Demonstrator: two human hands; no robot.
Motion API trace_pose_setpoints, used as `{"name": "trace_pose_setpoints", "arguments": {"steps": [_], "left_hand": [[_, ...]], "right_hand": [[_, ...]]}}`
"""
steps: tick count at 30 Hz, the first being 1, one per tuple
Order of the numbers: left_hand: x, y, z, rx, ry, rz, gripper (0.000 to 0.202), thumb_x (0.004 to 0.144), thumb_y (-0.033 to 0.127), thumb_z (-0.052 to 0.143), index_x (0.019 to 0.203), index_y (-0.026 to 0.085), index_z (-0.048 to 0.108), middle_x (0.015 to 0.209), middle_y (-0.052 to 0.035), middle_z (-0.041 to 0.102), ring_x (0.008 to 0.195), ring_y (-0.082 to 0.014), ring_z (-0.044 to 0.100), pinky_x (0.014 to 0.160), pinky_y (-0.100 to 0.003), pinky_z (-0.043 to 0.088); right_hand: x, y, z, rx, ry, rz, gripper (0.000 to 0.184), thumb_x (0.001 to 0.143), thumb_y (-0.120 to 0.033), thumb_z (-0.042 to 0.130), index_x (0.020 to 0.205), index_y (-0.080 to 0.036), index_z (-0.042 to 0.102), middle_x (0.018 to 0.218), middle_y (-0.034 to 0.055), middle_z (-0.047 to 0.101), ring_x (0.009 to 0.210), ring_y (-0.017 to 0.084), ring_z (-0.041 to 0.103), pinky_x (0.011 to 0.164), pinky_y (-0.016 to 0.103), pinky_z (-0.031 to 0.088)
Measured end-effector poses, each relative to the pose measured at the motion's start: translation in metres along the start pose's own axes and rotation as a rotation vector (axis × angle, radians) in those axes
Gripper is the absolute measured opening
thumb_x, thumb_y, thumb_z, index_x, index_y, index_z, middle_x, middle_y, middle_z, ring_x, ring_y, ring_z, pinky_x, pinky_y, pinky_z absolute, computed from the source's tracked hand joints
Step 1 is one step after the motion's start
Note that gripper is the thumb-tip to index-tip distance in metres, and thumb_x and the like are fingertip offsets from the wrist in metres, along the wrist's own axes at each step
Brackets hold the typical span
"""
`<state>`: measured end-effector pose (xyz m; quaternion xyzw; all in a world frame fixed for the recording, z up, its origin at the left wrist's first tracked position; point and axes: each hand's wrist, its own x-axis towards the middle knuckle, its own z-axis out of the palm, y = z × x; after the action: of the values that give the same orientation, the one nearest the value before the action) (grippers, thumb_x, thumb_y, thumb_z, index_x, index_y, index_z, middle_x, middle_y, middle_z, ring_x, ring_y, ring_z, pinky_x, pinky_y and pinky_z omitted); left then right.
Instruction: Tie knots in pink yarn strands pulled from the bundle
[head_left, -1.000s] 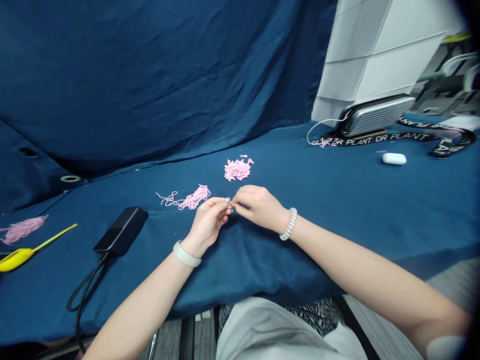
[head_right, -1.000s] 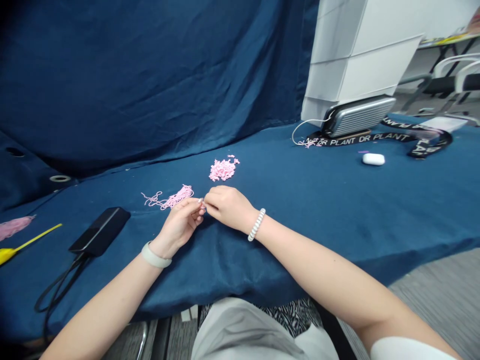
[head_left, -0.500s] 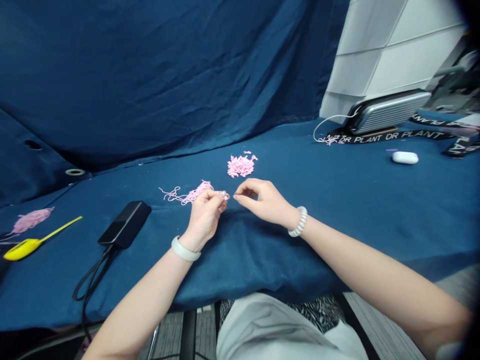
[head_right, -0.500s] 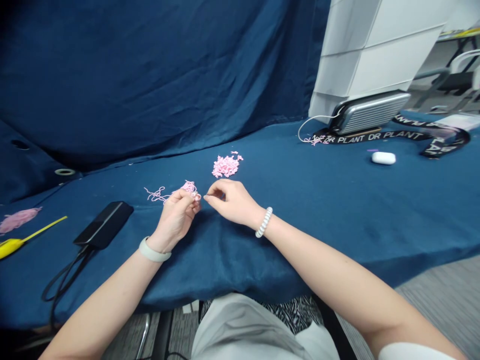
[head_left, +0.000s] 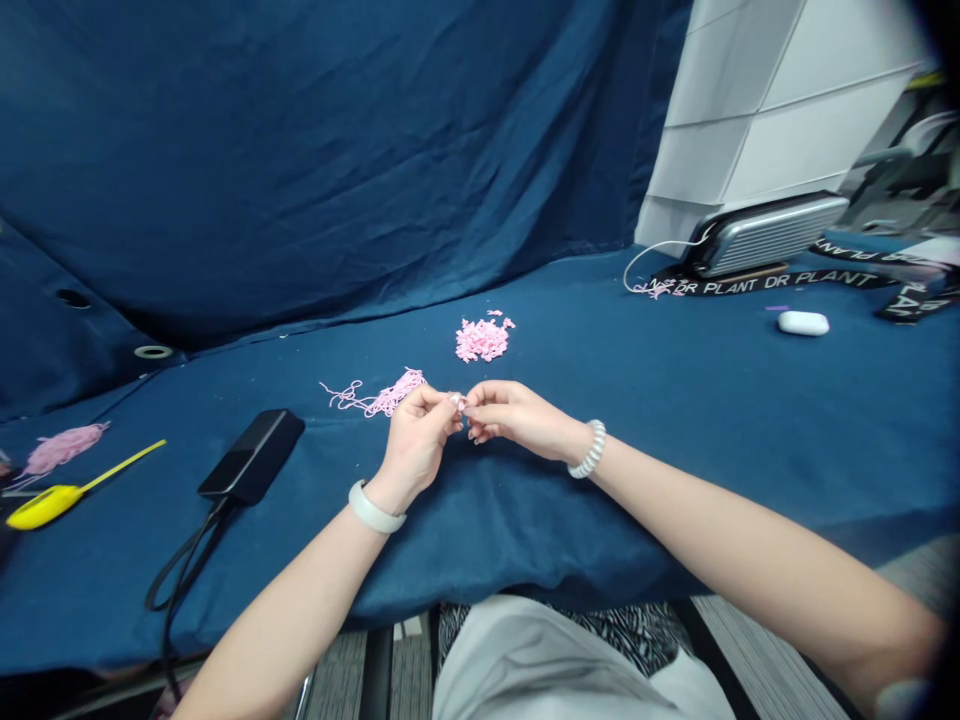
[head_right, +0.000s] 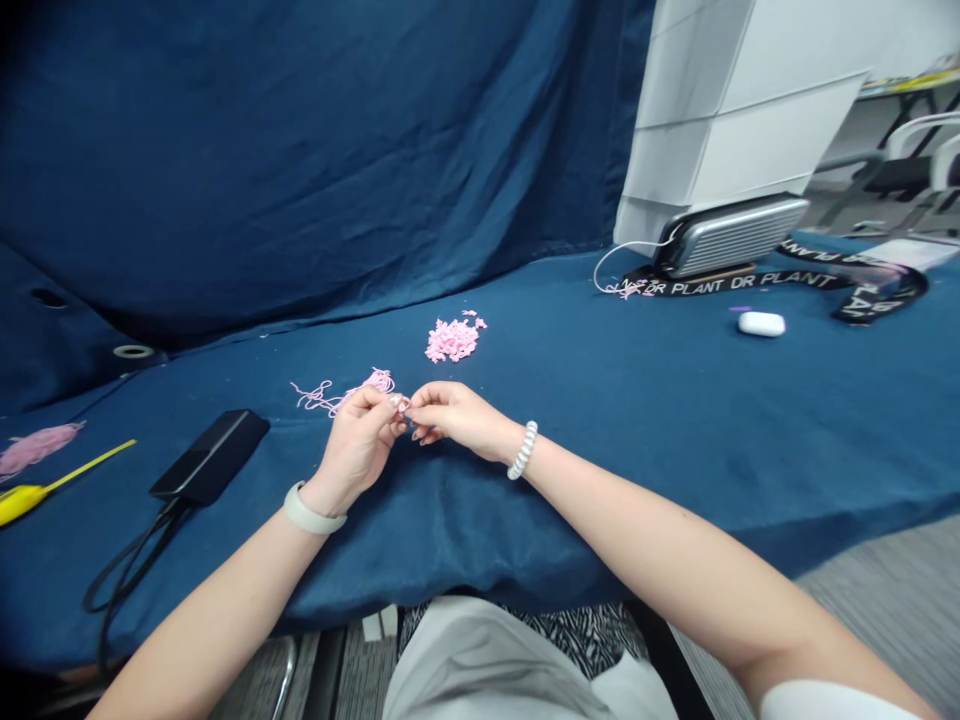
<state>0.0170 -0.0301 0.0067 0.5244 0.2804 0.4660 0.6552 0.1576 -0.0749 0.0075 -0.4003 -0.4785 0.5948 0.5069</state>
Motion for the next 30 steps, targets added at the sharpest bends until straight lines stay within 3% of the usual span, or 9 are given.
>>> {"name": "trace_pose_setpoints", "arguments": {"steps": [3,6,9,12,21,30], "left_hand": [[0.000,-0.001,-0.001,0.049,-0.004,0.019,0.022,0.064,0.024,0.073,0.061,0.014,0.054,0.063,0.0009,0.062,0.057,-0.0080,0.056,0.053,-0.019,0.045],[-0.001,-0.002,-0.003,0.142,-0.050,0.014,0.019,0.066,0.024,0.072,0.062,0.014,0.057,0.061,0.0008,0.062,0.054,-0.0073,0.055,0.054,-0.019,0.046],[-0.003,-0.002,-0.004,0.203,-0.097,-0.051,0.017,0.066,0.024,0.072,0.063,0.013,0.059,0.059,0.0004,0.062,0.053,-0.0077,0.055,0.055,-0.021,0.048],[-0.004,0.000,-0.003,0.243,-0.120,-0.115,0.017,0.065,0.025,0.072,0.064,0.013,0.060,0.058,-0.0006,0.062,0.052,-0.0087,0.057,0.055,-0.022,0.049],[-0.007,0.004,0.000,0.347,-0.156,-0.243,0.017,0.063,0.024,0.073,0.061,0.012,0.061,0.055,-0.0031,0.064,0.052,-0.0107,0.061,0.055,-0.022,0.051],[-0.006,0.007,-0.002,0.321,-0.174,-0.393,0.014,0.069,0.025,0.066,0.067,0.013,0.059,0.059,-0.0035,0.064,0.052,-0.0099,0.060,0.055,-0.022,0.053]], "right_hand": [[-0.002,-0.005,-0.005,-0.098,0.018,-0.067,0.008,0.073,-0.019,0.059,0.078,-0.015,0.055,0.070,-0.0004,0.059,0.063,0.009,0.056,0.063,0.023,0.046],[-0.006,-0.014,-0.014,-0.404,0.058,-0.233,0.011,0.075,-0.020,0.059,0.084,-0.014,0.061,0.075,0.0017,0.063,0.068,0.011,0.058,0.065,0.025,0.046],[-0.010,-0.022,-0.020,-0.714,0.024,-0.355,0.015,0.079,-0.023,0.058,0.086,-0.015,0.068,0.081,0.0034,0.069,0.073,0.014,0.061,0.068,0.025,0.045],[-0.014,-0.027,-0.024,-0.876,-0.040,-0.381,0.017,0.081,-0.024,0.057,0.089,-0.018,0.072,0.084,0.0029,0.072,0.073,0.014,0.063,0.067,0.024,0.045],[-0.014,-0.026,-0.026,-1.065,-0.103,-0.429,0.014,0.078,-0.028,0.064,0.084,-0.021,0.074,0.079,0.0029,0.073,0.067,0.014,0.066,0.064,0.023,0.044],[-0.011,-0.015,-0.018,-1.219,-0.103,-0.518,0.010,0.080,-0.015,0.061,0.082,-0.015,0.071,0.079,0.0053,0.070,0.074,0.014,0.063,0.072,0.025,0.045]]}}
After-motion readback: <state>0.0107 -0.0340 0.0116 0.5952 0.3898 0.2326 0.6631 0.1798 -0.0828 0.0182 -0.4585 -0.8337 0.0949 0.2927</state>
